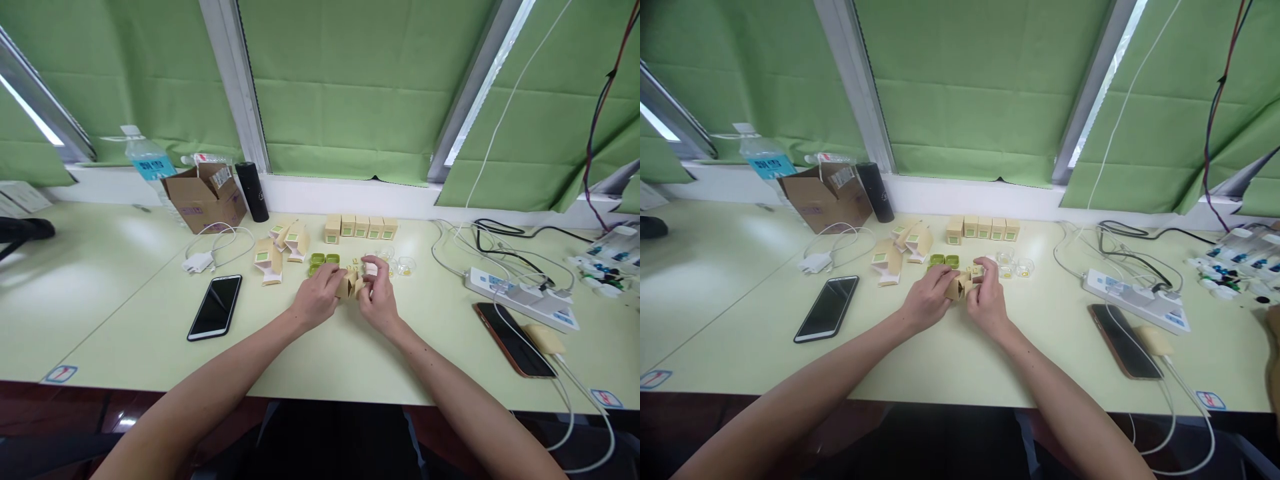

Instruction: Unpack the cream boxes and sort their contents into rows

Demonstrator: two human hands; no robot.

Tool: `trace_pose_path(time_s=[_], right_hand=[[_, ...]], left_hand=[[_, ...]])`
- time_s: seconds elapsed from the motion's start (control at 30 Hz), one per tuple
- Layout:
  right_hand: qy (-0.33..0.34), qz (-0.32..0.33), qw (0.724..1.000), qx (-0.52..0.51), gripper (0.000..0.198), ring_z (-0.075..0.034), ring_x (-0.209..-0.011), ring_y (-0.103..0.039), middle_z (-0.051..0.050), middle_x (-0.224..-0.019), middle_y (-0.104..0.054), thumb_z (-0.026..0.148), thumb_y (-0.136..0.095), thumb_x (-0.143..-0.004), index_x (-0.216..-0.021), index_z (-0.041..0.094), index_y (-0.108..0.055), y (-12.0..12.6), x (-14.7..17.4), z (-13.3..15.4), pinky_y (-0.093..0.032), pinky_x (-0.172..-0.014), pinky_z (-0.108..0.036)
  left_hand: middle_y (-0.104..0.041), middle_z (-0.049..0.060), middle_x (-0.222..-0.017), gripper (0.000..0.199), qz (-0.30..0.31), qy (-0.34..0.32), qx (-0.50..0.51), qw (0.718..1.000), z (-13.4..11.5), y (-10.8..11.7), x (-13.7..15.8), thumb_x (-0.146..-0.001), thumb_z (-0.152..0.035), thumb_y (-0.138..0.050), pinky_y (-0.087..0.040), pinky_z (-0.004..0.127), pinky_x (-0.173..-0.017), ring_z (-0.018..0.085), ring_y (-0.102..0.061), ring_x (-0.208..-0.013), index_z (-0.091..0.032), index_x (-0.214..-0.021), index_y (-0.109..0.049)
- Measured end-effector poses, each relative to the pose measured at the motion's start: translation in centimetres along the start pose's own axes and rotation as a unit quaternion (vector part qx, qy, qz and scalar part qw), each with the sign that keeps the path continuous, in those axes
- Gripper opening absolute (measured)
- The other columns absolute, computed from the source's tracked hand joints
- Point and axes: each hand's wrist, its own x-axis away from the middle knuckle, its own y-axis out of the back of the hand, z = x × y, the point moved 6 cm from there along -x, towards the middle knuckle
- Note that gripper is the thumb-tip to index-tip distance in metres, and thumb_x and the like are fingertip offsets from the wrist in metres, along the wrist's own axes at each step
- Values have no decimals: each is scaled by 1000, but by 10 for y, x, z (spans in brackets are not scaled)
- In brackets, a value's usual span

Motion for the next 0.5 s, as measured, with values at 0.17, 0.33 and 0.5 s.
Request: trace_pose_path(time_s=[0.17,0.33,0.5], right_hand=[[-3,12,999,-39,41,-19,-87,-70,-12,-139,-53,30,-51,-97,-136,29,-38,1,0,4,-60,-64,-35],[33,22,999,-22,49,-23,-96,-69,-15,-143,-48,40,-61,-97,-139,30,-38,-2,3,10,-63,-66,-38],[-3,-27,996,-88,33,-17,-79,-65,-13,-141,-50,37,-47,-104,-135,29,-39,7,-3,7,-63,-67,-38]], left_hand=[[-61,17,-123,56,6,15,20,1000,3,1,1,-83,-7,-57,-62,35,-65,32,-66,-115,-19,-136,-48],[-60,19,-128,52,-3,33,64,997,7,3,0,-90,-16,-59,-64,41,-75,34,-63,-123,-20,-140,-43],[-59,17,-130,55,-38,47,136,989,10,4,-1,-92,-18,-66,-60,48,-90,32,-61,-123,-22,-139,-37]])
